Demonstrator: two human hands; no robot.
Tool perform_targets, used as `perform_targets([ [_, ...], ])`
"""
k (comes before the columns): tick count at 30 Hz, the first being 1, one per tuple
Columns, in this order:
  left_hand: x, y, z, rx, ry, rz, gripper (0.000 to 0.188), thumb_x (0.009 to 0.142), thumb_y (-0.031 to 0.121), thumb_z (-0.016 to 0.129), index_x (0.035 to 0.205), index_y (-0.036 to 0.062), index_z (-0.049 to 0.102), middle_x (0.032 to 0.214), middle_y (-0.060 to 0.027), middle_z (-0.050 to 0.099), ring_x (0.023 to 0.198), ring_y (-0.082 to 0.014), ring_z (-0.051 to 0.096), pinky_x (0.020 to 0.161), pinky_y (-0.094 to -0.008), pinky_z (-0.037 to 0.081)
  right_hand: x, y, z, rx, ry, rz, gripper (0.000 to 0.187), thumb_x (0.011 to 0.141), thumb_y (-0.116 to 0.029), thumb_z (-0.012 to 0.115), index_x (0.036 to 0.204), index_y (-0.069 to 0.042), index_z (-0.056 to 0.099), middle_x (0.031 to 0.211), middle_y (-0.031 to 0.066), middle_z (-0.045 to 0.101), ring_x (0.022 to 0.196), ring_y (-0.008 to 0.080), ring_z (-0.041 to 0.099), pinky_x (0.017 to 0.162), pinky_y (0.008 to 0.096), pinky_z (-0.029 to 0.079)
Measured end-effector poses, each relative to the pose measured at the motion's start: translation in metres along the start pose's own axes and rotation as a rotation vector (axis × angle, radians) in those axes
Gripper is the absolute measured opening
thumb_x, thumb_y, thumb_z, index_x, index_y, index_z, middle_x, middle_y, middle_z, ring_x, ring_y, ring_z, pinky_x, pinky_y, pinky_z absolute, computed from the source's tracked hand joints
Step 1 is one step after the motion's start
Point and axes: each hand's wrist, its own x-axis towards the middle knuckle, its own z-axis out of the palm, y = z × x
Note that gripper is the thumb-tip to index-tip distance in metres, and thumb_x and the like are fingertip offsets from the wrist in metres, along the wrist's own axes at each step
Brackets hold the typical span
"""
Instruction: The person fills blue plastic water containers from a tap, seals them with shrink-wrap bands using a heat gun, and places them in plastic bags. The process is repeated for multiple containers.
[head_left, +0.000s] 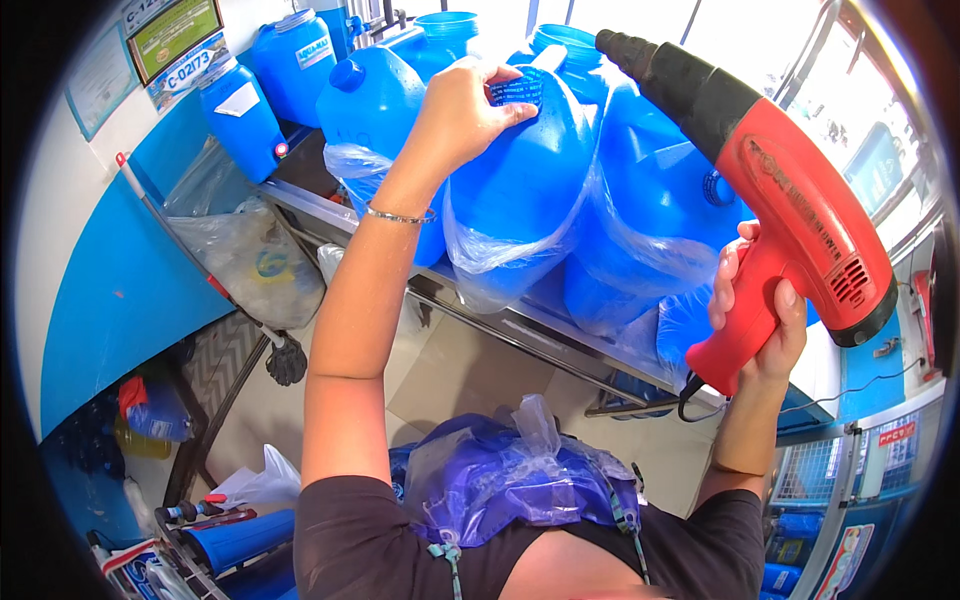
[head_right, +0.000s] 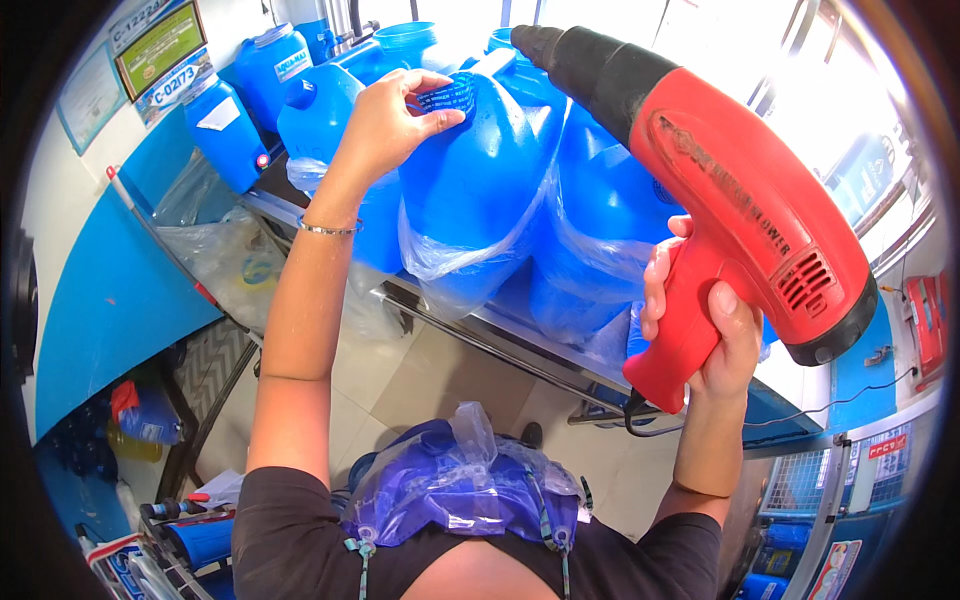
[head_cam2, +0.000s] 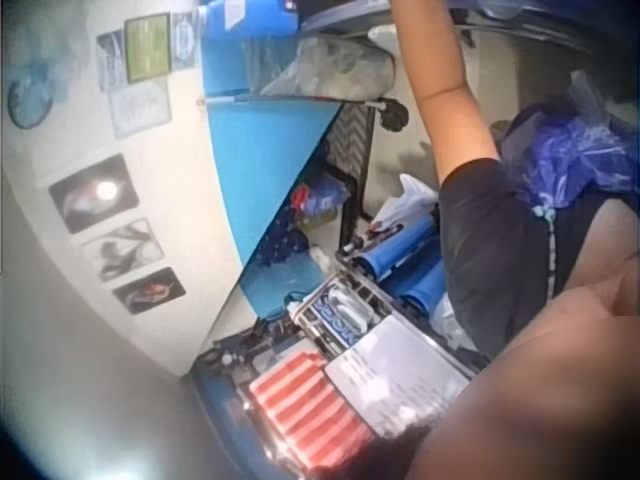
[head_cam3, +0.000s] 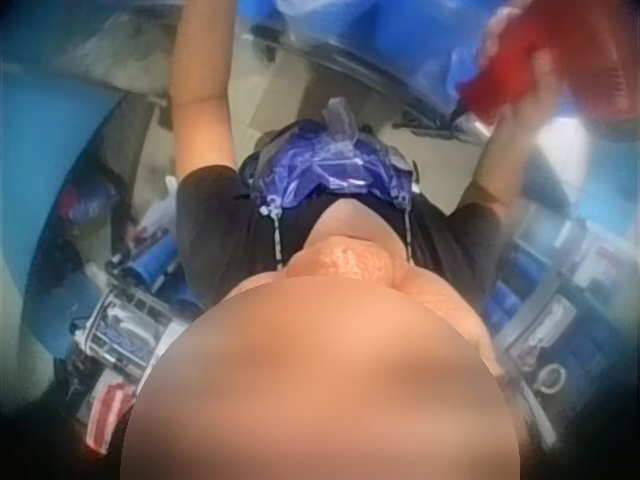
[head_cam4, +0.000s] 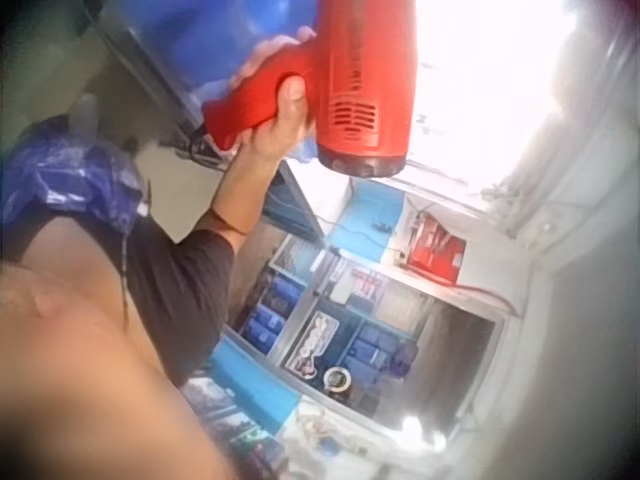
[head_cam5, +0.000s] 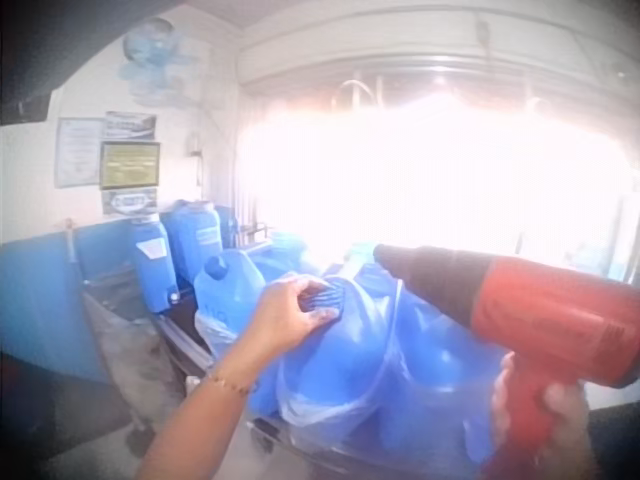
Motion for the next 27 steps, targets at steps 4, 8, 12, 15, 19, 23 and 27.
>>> perform_targets([
  [4, -0.004, 0.000, 0.004, -0.136, 0.042, -0.140, 0.045, 0.075, 0.031, 0.081, 0.107, 0.0026, 0.070, 0.097, -0.0096, 0.066, 0.085, -0.0178, 0.066, 0.077, -0.0279, 0.052, 0.001, -0.006, -0.001, 0.017, -0.009, -0.009, 0.065, 0.089, -0.035, 0.061, 0.129, 0.010, 0.038, 0.096, 0.0191, 0.057, 0.068, 0.0165, 0.058, 0.050, 0.0254, 0.051],
  [8, -0.006, 0.001, 0.011, -0.112, 0.125, -0.154, 0.046, 0.069, 0.029, 0.084, 0.103, 0.0005, 0.071, 0.088, -0.0125, 0.064, 0.075, -0.0195, 0.063, 0.069, -0.0295, 0.051, 0.003, -0.007, -0.002, 0.064, -0.023, -0.019, 0.062, 0.089, -0.030, 0.061, 0.128, 0.013, 0.039, 0.094, 0.0213, 0.059, 0.068, 0.0185, 0.060, 0.052, 0.0275, 0.053],
  [12, -0.011, 0.003, 0.015, -0.049, 0.165, -0.073, 0.047, 0.069, 0.026, 0.084, 0.107, 0.0023, 0.069, 0.090, -0.0107, 0.063, 0.076, -0.0196, 0.062, 0.071, -0.0308, 0.051, 0.004, -0.007, -0.004, 0.067, -0.030, 0.009, 0.062, 0.089, -0.030, 0.060, 0.130, 0.013, 0.038, 0.096, 0.0221, 0.059, 0.069, 0.0183, 0.060, 0.052, 0.0275, 0.053],
  [15, -0.015, 0.004, 0.019, 0.047, 0.209, -0.021, 0.049, 0.069, 0.022, 0.084, 0.111, 0.0041, 0.067, 0.097, -0.0090, 0.064, 0.085, -0.0207, 0.065, 0.078, -0.0316, 0.053, 0.004, -0.008, -0.006, -0.016, -0.011, 0.058, 0.073, 0.088, -0.038, 0.063, 0.133, 0.011, 0.034, 0.100, 0.0192, 0.056, 0.070, 0.0173, 0.059, 0.051, 0.0241, 0.052],
  [19, -0.017, 0.003, 0.031, 0.175, 0.317, 0.037, 0.054, 0.068, 0.022, 0.085, 0.114, 0.0036, 0.064, 0.098, -0.0091, 0.064, 0.092, -0.0223, 0.063, 0.080, -0.0333, 0.052, 0.009, -0.011, -0.011, -0.013, -0.085, 0.036, 0.076, 0.086, -0.037, 0.067, 0.135, 0.011, 0.034, 0.103, 0.0203, 0.055, 0.080, 0.0197, 0.061, 0.056, 0.0253, 0.056],
  [23, -0.019, -0.001, 0.039, 0.102, 0.413, 0.055, 0.059, 0.069, 0.024, 0.084, 0.119, 0.0049, 0.061, 0.099, -0.0090, 0.064, 0.097, -0.0228, 0.062, 0.082, -0.0345, 0.051, 0.013, -0.018, -0.015, -0.092, -0.143, 0.065, 0.077, 0.083, -0.036, 0.072, 0.134, 0.009, 0.036, 0.106, 0.0200, 0.055, 0.088, 0.0204, 0.060, 0.059, 0.0261, 0.056],
  [27, -0.019, -0.001, 0.038, 0.082, 0.382, 0.042, 0.060, 0.071, 0.024, 0.082, 0.123, 0.0067, 0.059, 0.100, -0.0097, 0.064, 0.095, -0.0231, 0.061, 0.081, -0.0348, 0.050, 0.011, -0.023, -0.011, -0.196, -0.129, 0.152, 0.074, 0.082, -0.036, 0.074, 0.133, 0.006, 0.040, 0.108, 0.0184, 0.056, 0.089, 0.0194, 0.060, 0.063, 0.0279, 0.056],
])
